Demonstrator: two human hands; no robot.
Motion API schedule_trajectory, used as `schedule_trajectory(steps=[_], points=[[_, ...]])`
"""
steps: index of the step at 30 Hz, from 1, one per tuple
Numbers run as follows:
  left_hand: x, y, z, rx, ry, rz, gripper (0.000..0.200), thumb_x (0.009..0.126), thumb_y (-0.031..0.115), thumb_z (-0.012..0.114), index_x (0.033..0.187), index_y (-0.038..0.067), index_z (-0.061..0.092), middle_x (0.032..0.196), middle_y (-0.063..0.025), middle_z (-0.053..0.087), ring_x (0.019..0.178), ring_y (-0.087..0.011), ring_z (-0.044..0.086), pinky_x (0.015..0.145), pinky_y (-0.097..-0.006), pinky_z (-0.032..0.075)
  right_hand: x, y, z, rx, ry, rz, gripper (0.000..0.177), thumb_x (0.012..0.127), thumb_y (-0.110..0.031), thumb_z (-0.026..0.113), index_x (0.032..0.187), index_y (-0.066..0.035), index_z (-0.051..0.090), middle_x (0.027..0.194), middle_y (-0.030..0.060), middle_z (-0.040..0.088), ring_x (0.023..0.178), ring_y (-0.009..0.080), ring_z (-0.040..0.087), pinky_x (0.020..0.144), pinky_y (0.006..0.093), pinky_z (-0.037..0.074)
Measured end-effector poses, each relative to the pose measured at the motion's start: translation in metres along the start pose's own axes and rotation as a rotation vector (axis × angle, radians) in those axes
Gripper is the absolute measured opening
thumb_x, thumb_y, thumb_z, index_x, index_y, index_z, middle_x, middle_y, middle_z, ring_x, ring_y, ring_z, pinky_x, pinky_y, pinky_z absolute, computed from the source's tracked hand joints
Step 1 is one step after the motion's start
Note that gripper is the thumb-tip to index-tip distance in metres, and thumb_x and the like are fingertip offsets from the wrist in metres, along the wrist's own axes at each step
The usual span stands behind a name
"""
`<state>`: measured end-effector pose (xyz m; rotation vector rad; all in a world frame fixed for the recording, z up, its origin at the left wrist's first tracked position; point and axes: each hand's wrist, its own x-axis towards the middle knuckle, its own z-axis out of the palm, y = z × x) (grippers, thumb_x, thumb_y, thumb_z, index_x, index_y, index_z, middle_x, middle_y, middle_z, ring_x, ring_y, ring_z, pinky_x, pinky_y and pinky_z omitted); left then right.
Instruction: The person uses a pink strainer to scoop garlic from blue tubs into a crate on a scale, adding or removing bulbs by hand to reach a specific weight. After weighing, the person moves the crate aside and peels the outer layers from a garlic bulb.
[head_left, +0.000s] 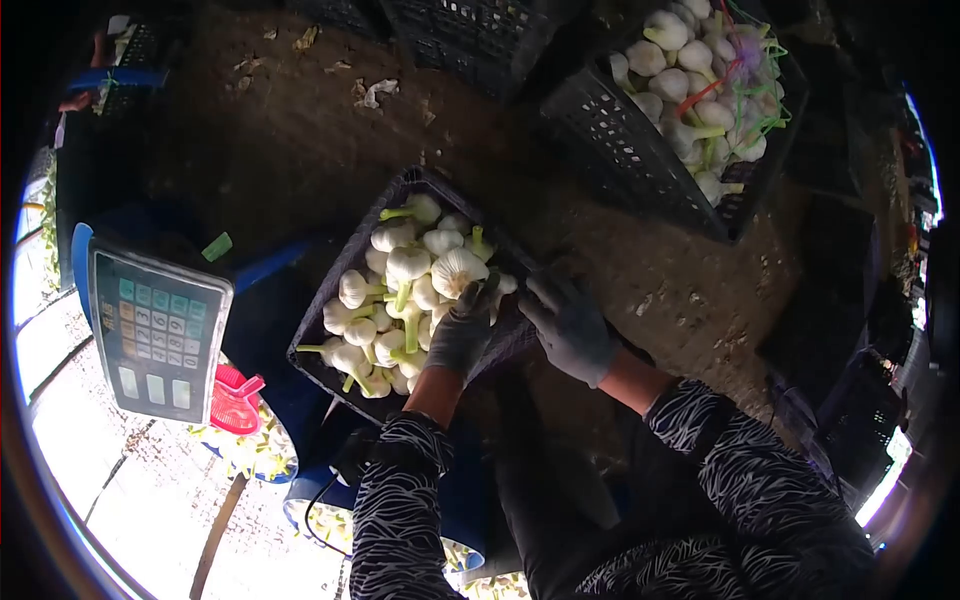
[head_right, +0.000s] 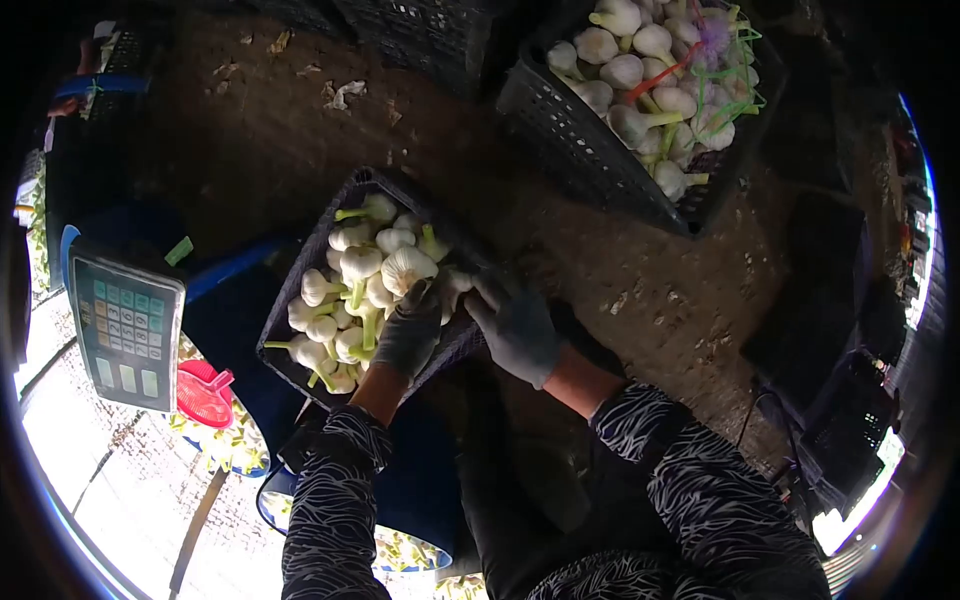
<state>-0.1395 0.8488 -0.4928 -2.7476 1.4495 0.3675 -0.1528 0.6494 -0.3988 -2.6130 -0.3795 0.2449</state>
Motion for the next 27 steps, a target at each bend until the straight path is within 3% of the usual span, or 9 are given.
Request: schedule_trajectory(steps=[3, 5, 7, 10, 12, 13, 19, 22, 27], points=[[-0.005, 0.008, 0.012, -0.129, 0.015, -0.032, 0.049, 0.079, 0.013, 0.052, 0.126, -0.001, 0.052, 0.134, -0.0137, 0.049, 0.132, -0.0221, 0.037, 0.113, -0.0387, 0.025, -0.007, -0.009, 0.002, -0.031, -0.155, -0.076, 0.029, 0.073, -0.008, 0.059, 0.102, -0.003, 0.064, 0.114, 0.0139, 0.058, 0.108, 0.0312, 0.053, 0.092, 0.0434, 0.043], [0.001, 0.004, -0.020, -0.177, -0.007, 0.016, 0.048, 0.079, 0.012, 0.052, 0.125, 0.000, 0.053, 0.134, -0.0141, 0.049, 0.131, -0.0228, 0.039, 0.112, -0.0413, 0.027, -0.005, -0.010, 0.023, -0.083, -0.269, -0.138, 0.030, 0.075, -0.010, 0.058, 0.103, -0.001, 0.064, 0.113, 0.0143, 0.059, 0.106, 0.0317, 0.054, 0.091, 0.0434, 0.044], [-0.004, 0.008, -0.011, -0.387, 0.034, -0.106, 0.046, 0.080, 0.011, 0.052, 0.125, 0.001, 0.054, 0.134, -0.0140, 0.049, 0.131, -0.0229, 0.039, 0.111, -0.0435, 0.028, -0.001, -0.005, 0.061, -0.157, -0.364, -0.187, 0.030, 0.078, -0.012, 0.056, 0.104, -0.001, 0.064, 0.111, 0.0147, 0.060, 0.103, 0.0316, 0.056, 0.091, 0.0427, 0.044], [-0.021, 0.007, -0.035, -0.388, 0.043, -0.172, 0.045, 0.081, 0.011, 0.052, 0.124, 0.003, 0.054, 0.135, -0.0127, 0.048, 0.132, -0.0272, 0.037, 0.111, -0.0486, 0.025, 0.040, -0.006, 0.078, -0.289, -0.657, 0.047, 0.037, 0.083, -0.018, 0.050, 0.115, -0.004, 0.063, 0.120, 0.0124, 0.060, 0.116, 0.0286, 0.052, 0.102, 0.0445, 0.036], [-0.041, 0.014, -0.036, -0.385, -0.021, -0.257, 0.046, 0.079, 0.013, 0.054, 0.124, 0.004, 0.054, 0.136, -0.0119, 0.047, 0.133, -0.0301, 0.034, 0.111, -0.0514, 0.023, 0.054, 0.012, 0.104, -0.146, -0.847, 0.256, 0.038, 0.085, -0.016, 0.048, 0.117, -0.003, 0.061, 0.122, 0.0164, 0.058, 0.116, 0.0318, 0.052, 0.104, 0.0415, 0.035], [-0.058, 0.017, -0.030, -0.365, -0.006, -0.264, 0.052, 0.078, 0.018, 0.058, 0.128, 0.008, 0.052, 0.139, -0.0131, 0.042, 0.134, -0.0365, 0.031, 0.110, -0.0542, 0.022, 0.060, 0.014, 0.110, -0.148, -0.870, 0.267, 0.038, 0.085, -0.016, 0.048, 0.117, -0.003, 0.061, 0.123, 0.0166, 0.058, 0.117, 0.0320, 0.052, 0.103, 0.0414, 0.036], [-0.117, 0.053, -0.044, -0.509, 0.087, -0.937, 0.064, 0.078, 0.030, 0.064, 0.136, 0.011, 0.044, 0.139, -0.0212, 0.035, 0.130, -0.0432, 0.030, 0.105, -0.0563, 0.025, 0.077, 0.015, 0.115, -0.121, -0.902, 0.160, 0.038, 0.084, -0.016, 0.048, 0.118, -0.003, 0.061, 0.124, 0.0174, 0.056, 0.117, 0.0333, 0.052, 0.102, 0.0410, 0.037], [-0.098, 0.057, -0.045, -0.575, 0.136, -1.086, 0.069, 0.076, 0.031, 0.066, 0.138, 0.012, 0.041, 0.139, -0.0246, 0.034, 0.131, -0.0433, 0.029, 0.105, -0.0557, 0.025, 0.070, 0.008, 0.105, -0.188, -0.907, 0.075, 0.038, 0.084, -0.015, 0.049, 0.118, -0.003, 0.060, 0.125, 0.0178, 0.055, 0.117, 0.0339, 0.051, 0.102, 0.0408, 0.037], [-0.041, 0.027, -0.053, -0.641, 0.134, -1.028, 0.076, 0.077, 0.032, 0.064, 0.143, 0.009, 0.033, 0.146, -0.0259, 0.027, 0.137, -0.0434, 0.021, 0.110, -0.0547, 0.019, 0.042, -0.008, 0.069, -0.305, -0.790, -0.068, 0.038, 0.084, -0.015, 0.049, 0.118, -0.004, 0.060, 0.127, 0.0181, 0.054, 0.116, 0.0350, 0.051, 0.101, 0.0408, 0.039]])
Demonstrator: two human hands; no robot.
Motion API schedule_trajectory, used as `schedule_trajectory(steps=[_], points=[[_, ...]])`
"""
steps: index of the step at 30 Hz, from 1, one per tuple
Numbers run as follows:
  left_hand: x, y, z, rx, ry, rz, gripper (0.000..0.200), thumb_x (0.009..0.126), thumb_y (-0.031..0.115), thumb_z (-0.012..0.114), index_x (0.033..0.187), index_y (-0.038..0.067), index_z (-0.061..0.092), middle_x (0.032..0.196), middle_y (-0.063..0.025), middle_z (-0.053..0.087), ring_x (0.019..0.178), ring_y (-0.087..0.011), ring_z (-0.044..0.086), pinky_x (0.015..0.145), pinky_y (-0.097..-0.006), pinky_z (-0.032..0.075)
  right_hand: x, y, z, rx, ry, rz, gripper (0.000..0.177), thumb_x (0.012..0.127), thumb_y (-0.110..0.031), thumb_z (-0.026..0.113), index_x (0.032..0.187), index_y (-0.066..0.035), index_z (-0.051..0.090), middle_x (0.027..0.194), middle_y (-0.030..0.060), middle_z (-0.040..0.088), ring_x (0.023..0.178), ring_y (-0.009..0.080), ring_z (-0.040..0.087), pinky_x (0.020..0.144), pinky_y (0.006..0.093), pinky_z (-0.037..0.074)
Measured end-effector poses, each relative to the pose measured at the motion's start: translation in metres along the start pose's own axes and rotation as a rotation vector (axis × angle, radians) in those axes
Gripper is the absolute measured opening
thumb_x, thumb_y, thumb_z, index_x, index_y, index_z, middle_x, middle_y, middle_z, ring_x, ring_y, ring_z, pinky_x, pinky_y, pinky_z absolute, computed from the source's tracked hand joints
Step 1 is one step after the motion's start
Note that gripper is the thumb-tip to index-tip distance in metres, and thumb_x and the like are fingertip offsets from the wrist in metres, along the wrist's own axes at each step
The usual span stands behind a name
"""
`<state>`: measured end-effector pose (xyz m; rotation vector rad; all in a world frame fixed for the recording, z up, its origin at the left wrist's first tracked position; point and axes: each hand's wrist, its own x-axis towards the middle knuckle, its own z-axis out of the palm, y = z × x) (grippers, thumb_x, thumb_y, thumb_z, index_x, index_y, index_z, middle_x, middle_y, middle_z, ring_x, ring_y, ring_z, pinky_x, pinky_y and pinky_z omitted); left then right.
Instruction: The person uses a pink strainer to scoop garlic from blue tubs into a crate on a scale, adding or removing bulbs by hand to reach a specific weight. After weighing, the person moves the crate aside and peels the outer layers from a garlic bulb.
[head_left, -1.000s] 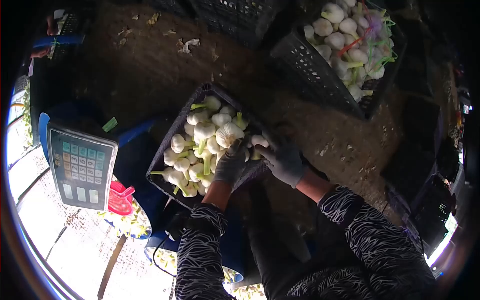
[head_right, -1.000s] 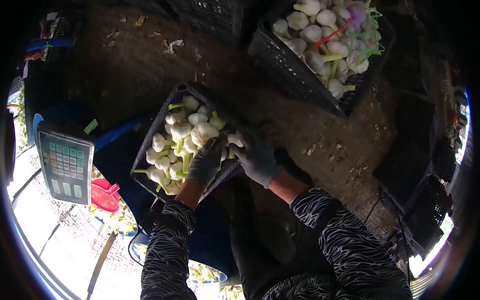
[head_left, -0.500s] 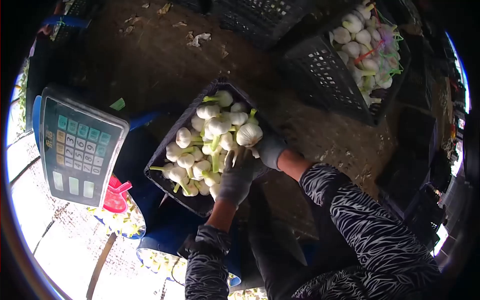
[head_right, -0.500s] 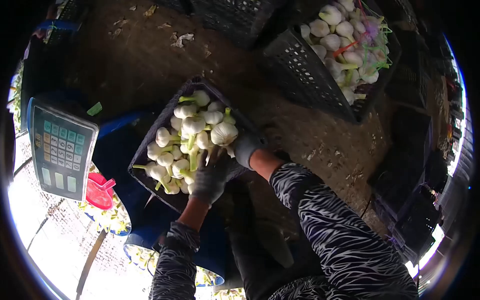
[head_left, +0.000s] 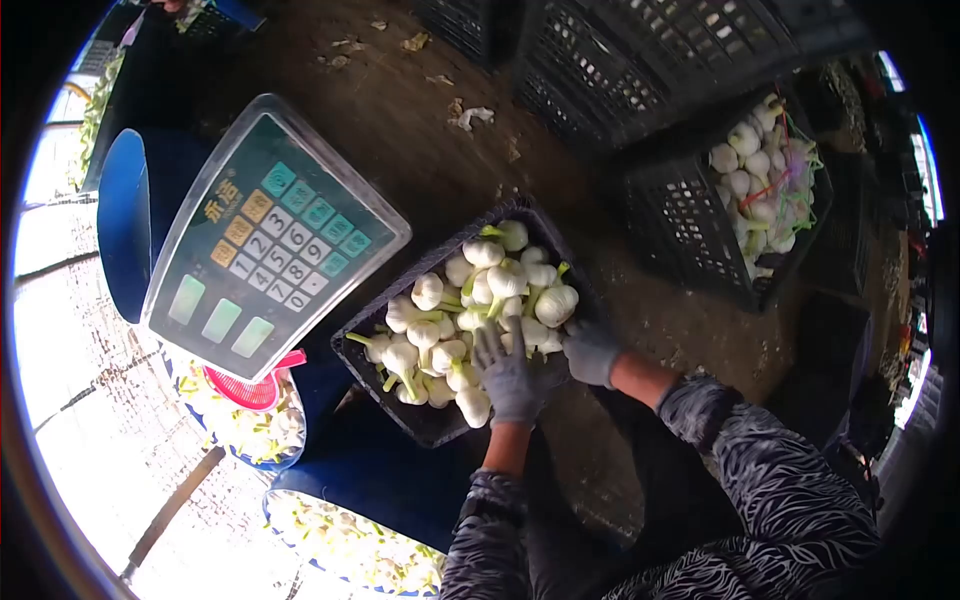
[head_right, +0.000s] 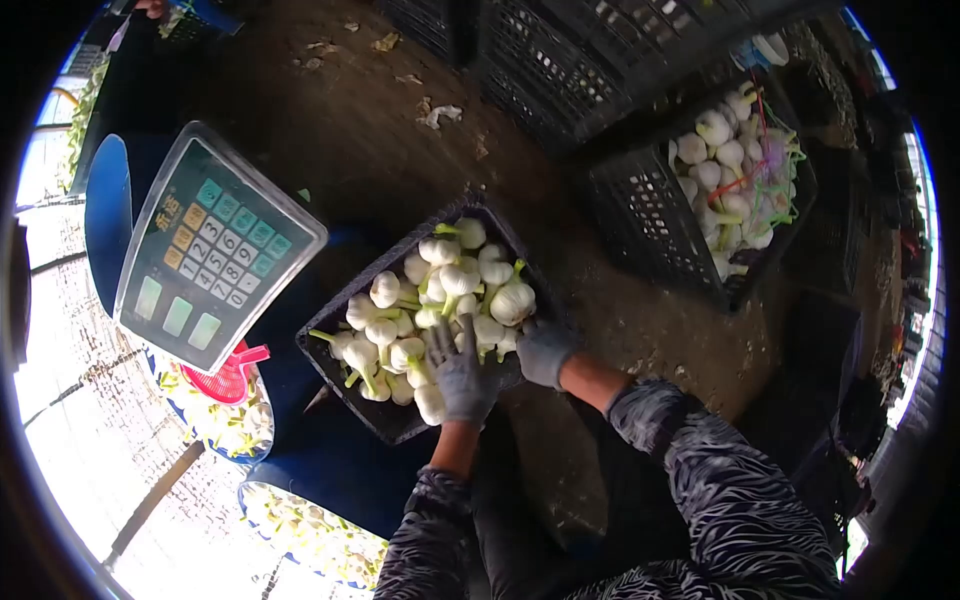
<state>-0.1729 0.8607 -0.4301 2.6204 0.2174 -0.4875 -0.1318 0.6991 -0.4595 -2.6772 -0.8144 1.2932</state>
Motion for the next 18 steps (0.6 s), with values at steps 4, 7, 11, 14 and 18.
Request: schedule_trajectory(steps=[4, 7, 11, 14, 18], points=[[0.009, 0.033, 0.046, -0.007, 0.009, 0.013, 0.074, 0.079, 0.035, 0.061, 0.143, 0.009, 0.034, 0.148, -0.0238, 0.025, 0.138, -0.0414, 0.021, 0.110, -0.0544, 0.018, -0.022, -0.008, -0.054, 0.274, 0.615, -0.066, 0.038, 0.080, -0.017, 0.055, 0.115, -0.003, 0.059, 0.118, 0.0155, 0.055, 0.111, 0.0351, 0.051, 0.098, 0.0439, 0.039], [-0.011, 0.050, 0.060, -0.103, -0.028, 0.110, 0.069, 0.078, 0.033, 0.063, 0.138, 0.008, 0.042, 0.149, -0.0206, 0.027, 0.139, -0.0390, 0.022, 0.110, -0.0559, 0.018, 0.005, 0.007, -0.058, 0.068, 0.603, -0.126, 0.035, 0.080, -0.019, 0.055, 0.112, -0.005, 0.060, 0.117, 0.0137, 0.056, 0.110, 0.0330, 0.052, 0.094, 0.0441, 0.041], [-0.042, 0.054, 0.027, -0.231, -0.058, 0.187, 0.056, 0.076, 0.027, 0.065, 0.126, 0.007, 0.054, 0.140, -0.0221, 0.035, 0.132, -0.0388, 0.031, 0.107, -0.0530, 0.024, 0.009, 0.011, -0.032, -0.186, 0.141, -0.095, 0.026, 0.082, -0.020, 0.052, 0.102, -0.007, 0.061, 0.107, 0.0140, 0.056, 0.101, 0.0308, 0.053, 0.087, 0.0438, 0.041], [-0.079, 0.030, -0.011, -0.313, 0.188, -0.047, 0.050, 0.074, 0.021, 0.064, 0.119, 0.003, 0.057, 0.129, -0.0215, 0.046, 0.122, -0.0388, 0.040, 0.102, -0.0496, 0.030, 0.004, 0.012, -0.021, -0.077, 0.317, -0.112, 0.028, 0.081, -0.020, 0.053, 0.105, -0.007, 0.060, 0.109, 0.0157, 0.055, 0.099, 0.0308, 0.054, 0.085, 0.0466, 0.042], [-0.137, -0.055, -0.059, 0.039, 0.602, -0.423, 0.058, 0.080, 0.028, 0.063, 0.129, 0.001, 0.046, 0.133, -0.0271, 0.039, 0.126, -0.0432, 0.035, 0.103, -0.0493, 0.031, 0.011, -0.009, -0.077, -0.033, 0.753, -0.323, 0.040, 0.081, -0.016, 0.053, 0.121, -0.007, 0.055, 0.123, 0.0204, 0.050, 0.102, 0.0335, 0.053, 0.086, 0.0464, 0.043]])
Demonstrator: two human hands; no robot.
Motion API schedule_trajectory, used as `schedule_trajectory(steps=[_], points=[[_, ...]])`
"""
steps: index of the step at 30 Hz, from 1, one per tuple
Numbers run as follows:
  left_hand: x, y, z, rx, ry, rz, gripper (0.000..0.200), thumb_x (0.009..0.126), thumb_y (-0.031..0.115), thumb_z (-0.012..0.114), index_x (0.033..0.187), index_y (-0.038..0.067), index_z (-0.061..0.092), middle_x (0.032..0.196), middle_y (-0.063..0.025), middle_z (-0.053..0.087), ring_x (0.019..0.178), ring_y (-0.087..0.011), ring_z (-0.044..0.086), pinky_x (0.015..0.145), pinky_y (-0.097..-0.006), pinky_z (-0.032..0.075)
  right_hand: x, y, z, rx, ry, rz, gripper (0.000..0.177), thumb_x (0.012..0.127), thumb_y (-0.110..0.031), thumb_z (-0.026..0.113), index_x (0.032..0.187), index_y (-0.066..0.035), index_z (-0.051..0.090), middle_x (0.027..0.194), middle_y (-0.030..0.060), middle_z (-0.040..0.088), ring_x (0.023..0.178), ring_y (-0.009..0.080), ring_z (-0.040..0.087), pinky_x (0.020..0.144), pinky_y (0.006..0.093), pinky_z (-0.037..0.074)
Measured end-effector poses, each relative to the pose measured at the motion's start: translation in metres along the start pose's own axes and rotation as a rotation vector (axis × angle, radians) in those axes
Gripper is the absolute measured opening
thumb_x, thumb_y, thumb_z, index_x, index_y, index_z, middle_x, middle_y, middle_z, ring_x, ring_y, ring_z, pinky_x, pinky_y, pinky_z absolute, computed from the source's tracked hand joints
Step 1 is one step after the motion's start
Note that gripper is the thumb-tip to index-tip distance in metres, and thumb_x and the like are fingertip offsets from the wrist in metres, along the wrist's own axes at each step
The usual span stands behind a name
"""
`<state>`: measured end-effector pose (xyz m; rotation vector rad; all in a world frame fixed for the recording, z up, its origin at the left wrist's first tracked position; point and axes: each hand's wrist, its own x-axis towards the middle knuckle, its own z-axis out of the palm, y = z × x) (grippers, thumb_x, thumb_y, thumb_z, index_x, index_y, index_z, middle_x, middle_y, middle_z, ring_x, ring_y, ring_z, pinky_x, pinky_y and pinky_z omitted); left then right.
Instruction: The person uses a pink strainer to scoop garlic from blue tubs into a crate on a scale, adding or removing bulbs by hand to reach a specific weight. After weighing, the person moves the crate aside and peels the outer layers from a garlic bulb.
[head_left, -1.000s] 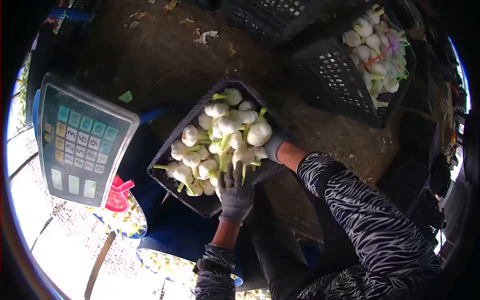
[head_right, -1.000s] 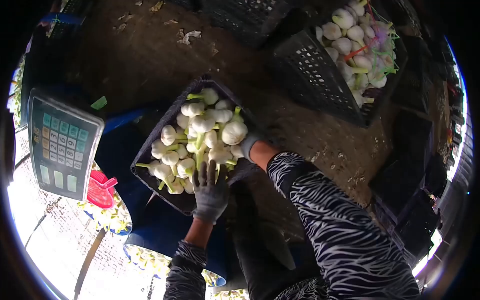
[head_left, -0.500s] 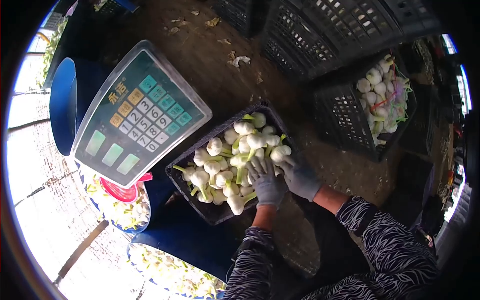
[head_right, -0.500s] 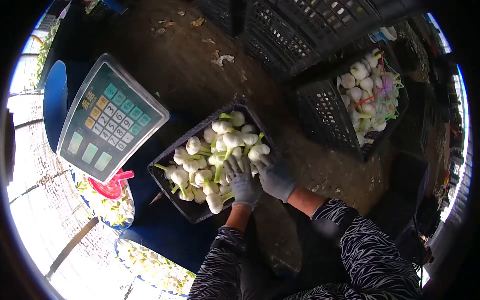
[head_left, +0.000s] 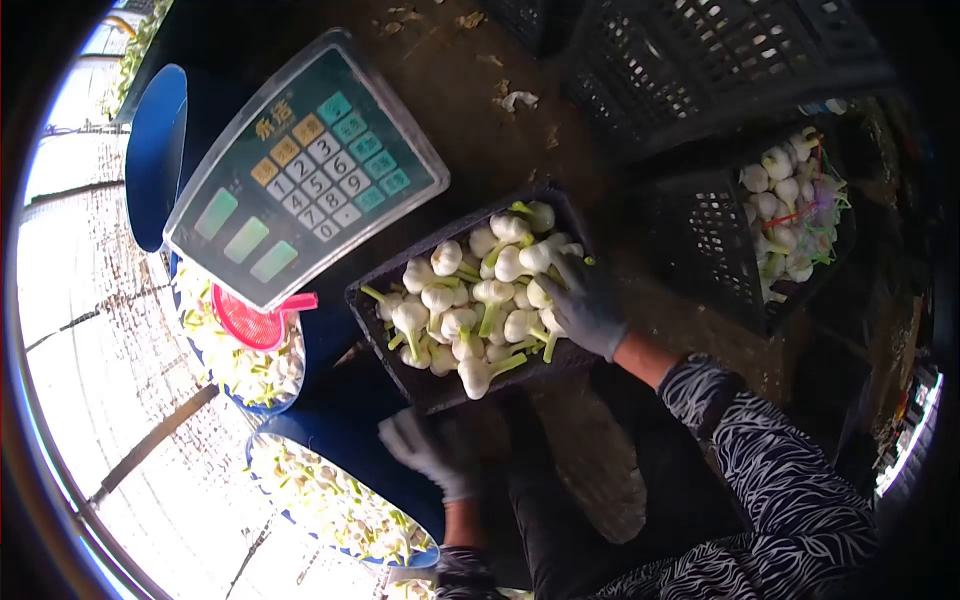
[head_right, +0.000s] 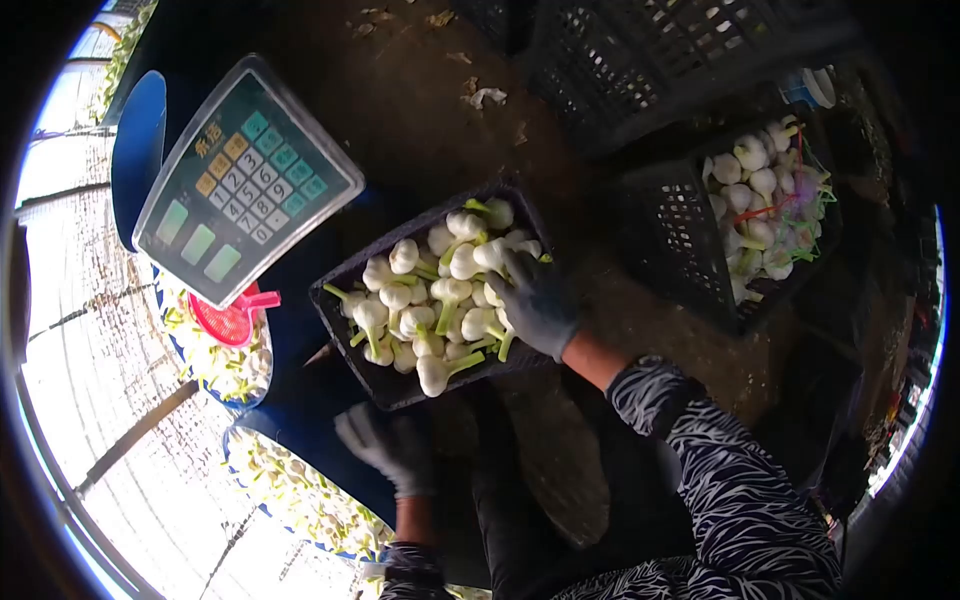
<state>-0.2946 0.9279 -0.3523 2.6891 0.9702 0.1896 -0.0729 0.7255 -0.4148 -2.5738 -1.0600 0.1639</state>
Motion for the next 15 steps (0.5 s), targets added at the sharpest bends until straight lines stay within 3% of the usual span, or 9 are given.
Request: schedule_trajectory(steps=[1, 3, 5, 8, 9, 11, 12, 15], points=[[-0.007, -0.047, -0.007, 0.235, 0.117, 0.063, 0.066, 0.085, 0.033, 0.061, 0.137, 0.001, 0.039, 0.140, -0.0299, 0.031, 0.130, -0.0452, 0.031, 0.105, -0.0511, 0.029, 0.007, 0.006, 0.013, -0.020, -0.048, 0.024, 0.042, 0.081, -0.015, 0.053, 0.122, -0.007, 0.054, 0.126, 0.0202, 0.048, 0.103, 0.0338, 0.053, 0.086, 0.0457, 0.044], [0.003, -0.086, -0.030, 0.257, 0.222, -0.329, 0.067, 0.089, 0.036, 0.059, 0.138, -0.003, 0.035, 0.143, -0.0310, 0.026, 0.133, -0.0464, 0.027, 0.106, -0.0517, 0.028, 0.012, 0.014, 0.041, -0.072, -0.148, 0.071, 0.046, 0.080, -0.013, 0.054, 0.126, -0.008, 0.053, 0.132, 0.0199, 0.044, 0.104, 0.0345, 0.053, 0.086, 0.0443, 0.045], [0.010, -0.143, -0.037, 0.203, 0.221, -0.610, 0.072, 0.088, 0.035, 0.061, 0.139, -0.006, 0.031, 0.144, -0.0292, 0.028, 0.134, -0.0398, 0.030, 0.107, -0.0459, 0.029, 0.017, 0.011, 0.040, -0.130, -0.117, 0.096, 0.046, 0.079, -0.014, 0.056, 0.125, -0.007, 0.054, 0.132, 0.0183, 0.044, 0.102, 0.0339, 0.054, 0.085, 0.0437, 0.045], [0.022, -0.201, -0.025, -0.409, 0.139, -0.827, 0.069, 0.086, 0.037, 0.065, 0.132, -0.009, 0.041, 0.130, -0.0249, 0.049, 0.119, -0.0307, 0.051, 0.098, -0.0396, 0.040, 0.009, -0.010, 0.015, -0.054, -0.196, 0.224, 0.047, 0.078, -0.017, 0.058, 0.124, -0.006, 0.054, 0.129, 0.0169, 0.046, 0.100, 0.0330, 0.055, 0.083, 0.0435, 0.046], [0.030, -0.205, -0.028, -0.419, 0.087, -0.852, 0.064, 0.086, 0.037, 0.066, 0.127, -0.009, 0.046, 0.121, -0.0221, 0.055, 0.109, -0.0286, 0.055, 0.093, -0.0384, 0.043, 0.005, -0.026, 0.006, 0.003, -0.237, 0.277, 0.048, 0.078, -0.018, 0.058, 0.124, -0.005, 0.054, 0.128, 0.0166, 0.046, 0.099, 0.0328, 0.055, 0.083, 0.0436, 0.046], [0.042, -0.213, -0.038, -0.428, -0.023, -0.916, 0.056, 0.084, 0.036, 0.068, 0.117, -0.008, 0.056, 0.104, -0.0166, 0.066, 0.091, -0.0242, 0.064, 0.082, -0.0360, 0.049, -0.011, -0.069, 0.007, 0.081, -0.037, 0.057, 0.051, 0.079, -0.027, 0.062, 0.125, -0.005, 0.052, 0.119, 0.0179, 0.049, 0.093, 0.0336, 0.057, 0.081, 0.0439, 0.046], [0.038, -0.233, -0.027, -0.384, 0.054, -0.884, 0.046, 0.085, 0.038, 0.065, 0.101, -0.006, 0.065, 0.085, -0.0145, 0.069, 0.072, -0.0261, 0.066, 0.069, -0.0380, 0.051, -0.019, -0.089, 0.010, 0.198, -0.233, 0.024, 0.058, 0.079, -0.034, 0.064, 0.129, -0.008, 0.050, 0.125, 0.0220, 0.047, 0.095, 0.0350, 0.056, 0.082, 0.0440, 0.047], [0.048, -0.219, -0.028, 0.032, 0.042, -0.877, 0.049, 0.086, 0.042, 0.062, 0.099, -0.005, 0.066, 0.085, -0.0203, 0.068, 0.074, -0.0312, 0.066, 0.071, -0.0392, 0.050, -0.020, -0.145, 0.050, 0.319, -0.209, 0.005, 0.058, 0.074, -0.037, 0.067, 0.126, -0.014, 0.052, 0.117, 0.0202, 0.050, 0.093, 0.0365, 0.056, 0.078, 0.0468, 0.047]])
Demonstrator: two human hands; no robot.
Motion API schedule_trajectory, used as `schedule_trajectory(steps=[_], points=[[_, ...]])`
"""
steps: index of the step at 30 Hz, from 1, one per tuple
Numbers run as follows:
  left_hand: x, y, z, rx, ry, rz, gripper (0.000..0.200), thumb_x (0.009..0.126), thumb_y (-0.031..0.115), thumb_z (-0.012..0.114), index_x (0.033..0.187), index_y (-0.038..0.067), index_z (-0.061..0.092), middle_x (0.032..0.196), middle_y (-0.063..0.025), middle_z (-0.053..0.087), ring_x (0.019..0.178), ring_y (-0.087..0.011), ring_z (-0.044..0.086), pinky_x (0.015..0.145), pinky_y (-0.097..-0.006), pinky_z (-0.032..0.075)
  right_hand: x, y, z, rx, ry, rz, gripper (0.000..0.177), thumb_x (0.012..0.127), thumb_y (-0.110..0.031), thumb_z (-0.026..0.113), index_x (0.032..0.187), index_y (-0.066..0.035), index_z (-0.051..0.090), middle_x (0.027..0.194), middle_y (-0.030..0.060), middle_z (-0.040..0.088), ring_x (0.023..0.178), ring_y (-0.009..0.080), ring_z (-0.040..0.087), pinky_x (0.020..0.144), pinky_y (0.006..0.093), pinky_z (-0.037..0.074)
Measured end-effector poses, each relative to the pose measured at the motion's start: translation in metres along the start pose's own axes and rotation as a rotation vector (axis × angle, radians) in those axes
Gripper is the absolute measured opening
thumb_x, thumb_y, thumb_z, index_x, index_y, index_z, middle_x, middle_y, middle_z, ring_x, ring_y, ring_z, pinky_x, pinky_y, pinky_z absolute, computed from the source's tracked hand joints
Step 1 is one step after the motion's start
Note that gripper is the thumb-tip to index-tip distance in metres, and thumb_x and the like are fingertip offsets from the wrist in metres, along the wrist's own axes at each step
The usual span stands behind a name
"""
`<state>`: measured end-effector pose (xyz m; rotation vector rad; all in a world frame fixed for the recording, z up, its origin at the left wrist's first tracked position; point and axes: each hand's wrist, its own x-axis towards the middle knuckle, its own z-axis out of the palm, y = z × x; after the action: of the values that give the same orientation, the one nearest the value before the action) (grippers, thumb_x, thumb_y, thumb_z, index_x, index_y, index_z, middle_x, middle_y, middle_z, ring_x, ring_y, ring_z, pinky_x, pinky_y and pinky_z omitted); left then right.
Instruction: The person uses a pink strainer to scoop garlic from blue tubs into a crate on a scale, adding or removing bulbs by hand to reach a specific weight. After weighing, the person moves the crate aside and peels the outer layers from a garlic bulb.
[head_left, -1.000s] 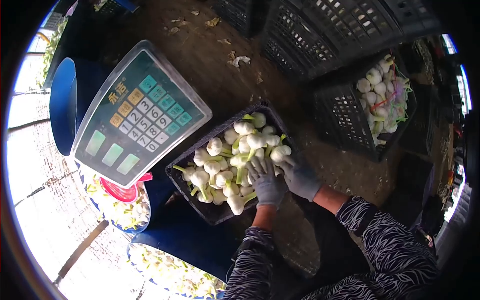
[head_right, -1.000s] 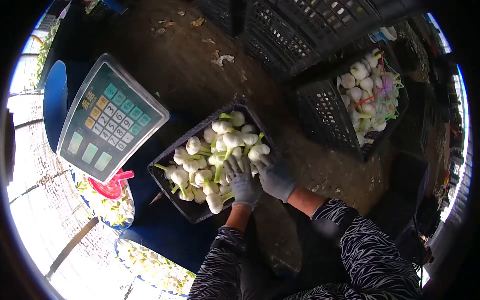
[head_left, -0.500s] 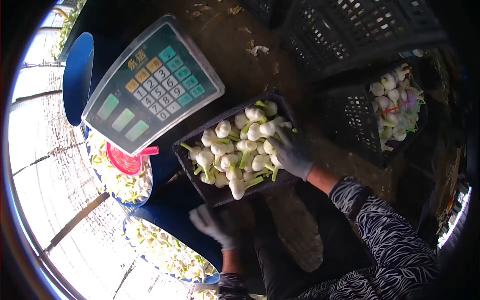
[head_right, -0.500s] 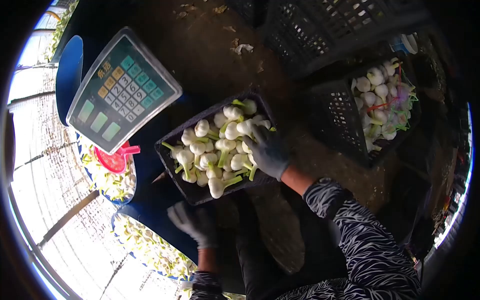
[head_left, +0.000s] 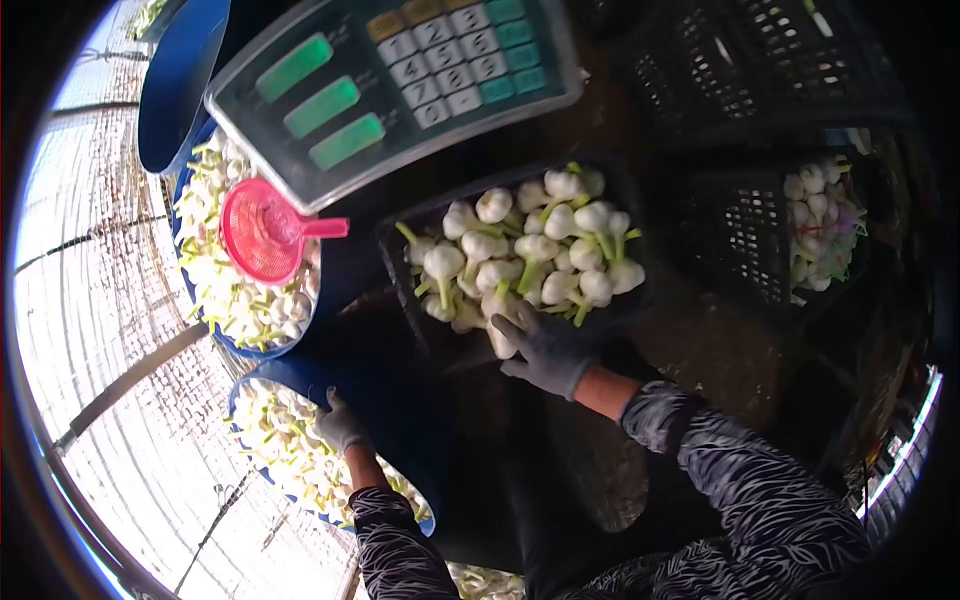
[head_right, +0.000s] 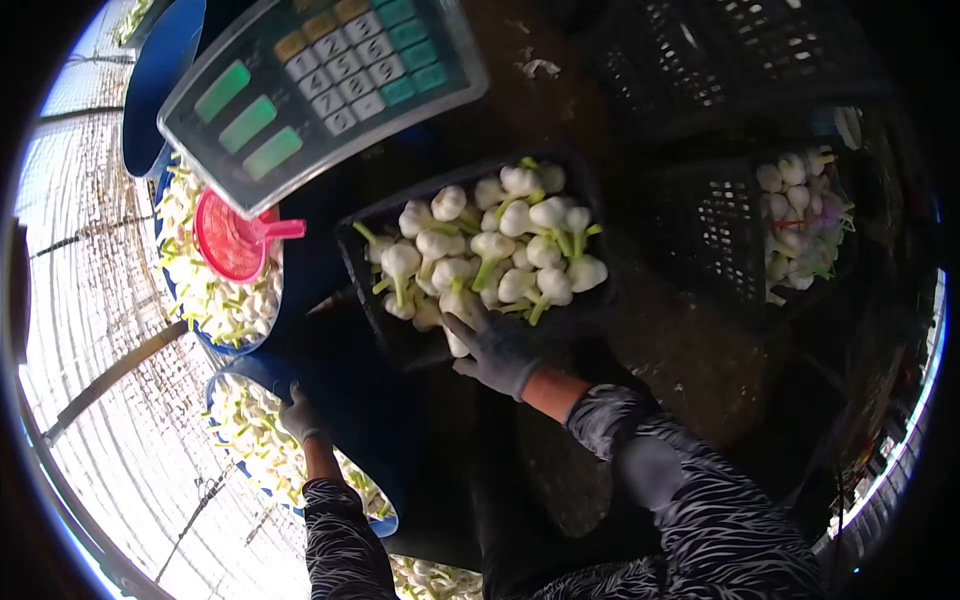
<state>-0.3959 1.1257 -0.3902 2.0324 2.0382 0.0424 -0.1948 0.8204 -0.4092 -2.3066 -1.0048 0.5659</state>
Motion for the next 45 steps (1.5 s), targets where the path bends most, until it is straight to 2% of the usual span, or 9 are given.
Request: schedule_trajectory(steps=[6, 13, 17, 20, 25, 32, 36, 41, 45], points=[[0.000, -0.001, -0.005, 0.067, -0.025, 0.051, 0.060, 0.087, 0.050, 0.055, 0.102, -0.007, 0.064, 0.094, -0.0267, 0.066, 0.089, -0.0422, 0.063, 0.078, -0.0466, 0.047, 0.025, -0.031, 0.044, -0.132, -0.195, 0.187, 0.043, 0.070, -0.020, 0.060, 0.113, -0.016, 0.055, 0.096, 0.0135, 0.051, 0.088, 0.0325, 0.053, 0.070, 0.0467, 0.042], [-0.003, 0.008, -0.012, 0.052, -0.091, 0.011, 0.057, 0.088, 0.047, 0.054, 0.107, -0.006, 0.061, 0.102, -0.0263, 0.065, 0.095, -0.0424, 0.061, 0.082, -0.0476, 0.046, 0.060, -0.074, 0.030, -0.286, -0.106, -0.323, 0.039, 0.076, -0.018, 0.055, 0.115, -0.013, 0.060, 0.121, 0.0181, 0.051, 0.113, 0.0322, 0.047, 0.089, 0.0488, 0.040], [-0.006, 0.005, -0.015, 0.010, -0.086, 0.019, 0.054, 0.088, 0.044, 0.054, 0.108, -0.005, 0.060, 0.101, -0.0256, 0.065, 0.094, -0.0421, 0.062, 0.083, -0.0470, 0.046, 0.044, -0.102, -0.010, -0.136, -0.164, -0.191, 0.042, 0.080, -0.025, 0.056, 0.118, -0.008, 0.059, 0.119, 0.0181, 0.053, 0.111, 0.0337, 0.047, 0.092, 0.0463, 0.039], [-0.010, 0.016, -0.018, -0.011, -0.093, 0.001, 0.053, 0.088, 0.044, 0.054, 0.107, -0.005, 0.060, 0.100, -0.0251, 0.065, 0.093, -0.0418, 0.062, 0.083, -0.0470, 0.045, 0.004, -0.106, -0.014, 0.013, -0.121, -0.156, 0.034, 0.083, -0.030, 0.058, 0.109, -0.008, 0.062, 0.104, 0.0127, 0.059, 0.097, 0.0301, 0.054, 0.082, 0.0453, 0.044], [-0.005, 0.006, -0.015, -0.033, -0.105, -0.018, 0.053, 0.088, 0.044, 0.055, 0.108, -0.005, 0.060, 0.099, -0.0246, 0.065, 0.092, -0.0417, 0.062, 0.082, -0.0470, 0.045, -0.057, -0.112, -0.008, 0.122, -0.314, -0.078, 0.028, 0.083, -0.031, 0.059, 0.099, -0.008, 0.064, 0.087, 0.0099, 0.061, 0.082, 0.0291, 0.059, 0.073, 0.0419, 0.048], [-0.001, -0.006, -0.007, -0.015, -0.083, 0.005, 0.053, 0.088, 0.045, 0.055, 0.108, -0.004, 0.061, 0.099, -0.0240, 0.066, 0.093, -0.0419, 0.062, 0.082, -0.0470, 0.046, -0.092, -0.120, 0.007, 0.173, -0.529, 0.024, 0.031, 0.086, -0.032, 0.057, 0.102, -0.007, 0.065, 0.091, 0.0110, 0.064, 0.087, 0.0297, 0.060, 0.078, 0.0423, 0.047], [0.002, -0.009, -0.003, -0.047, -0.089, 0.007, 0.052, 0.088, 0.045, 0.054, 0.106, -0.003, 0.062, 0.100, -0.0242, 0.066, 0.093, -0.0417, 0.062, 0.081, -0.0472, 0.046, -0.095, -0.122, 0.015, 0.182, -0.530, -0.015, 0.030, 0.085, -0.032, 0.058, 0.102, -0.007, 0.064, 0.090, 0.0115, 0.063, 0.086, 0.0300, 0.059, 0.077, 0.0425, 0.048], [-0.001, 0.002, -0.005, 0.049, -0.077, 0.006, 0.051, 0.089, 0.045, 0.053, 0.106, -0.002, 0.063, 0.098, -0.0243, 0.066, 0.091, -0.0426, 0.061, 0.080, -0.0477, 0.046, -0.064, -0.106, 0.030, 0.249, -0.485, -0.070, 0.031, 0.085, -0.031, 0.058, 0.103, -0.007, 0.063, 0.095, 0.0141, 0.061, 0.088, 0.0324, 0.058, 0.077, 0.0445, 0.047], [0.005, -0.013, 0.006, 0.141, -0.050, 0.017, 0.044, 0.089, 0.041, 0.052, 0.102, 0.001, 0.065, 0.092, -0.0234, 0.066, 0.088, -0.0423, 0.062, 0.078, -0.0488, 0.046, 0.044, -0.110, 0.008, 0.211, -0.258, -0.086, 0.035, 0.085, -0.027, 0.057, 0.109, -0.002, 0.058, 0.105, 0.0179, 0.058, 0.091, 0.0358, 0.057, 0.081, 0.0456, 0.046]])
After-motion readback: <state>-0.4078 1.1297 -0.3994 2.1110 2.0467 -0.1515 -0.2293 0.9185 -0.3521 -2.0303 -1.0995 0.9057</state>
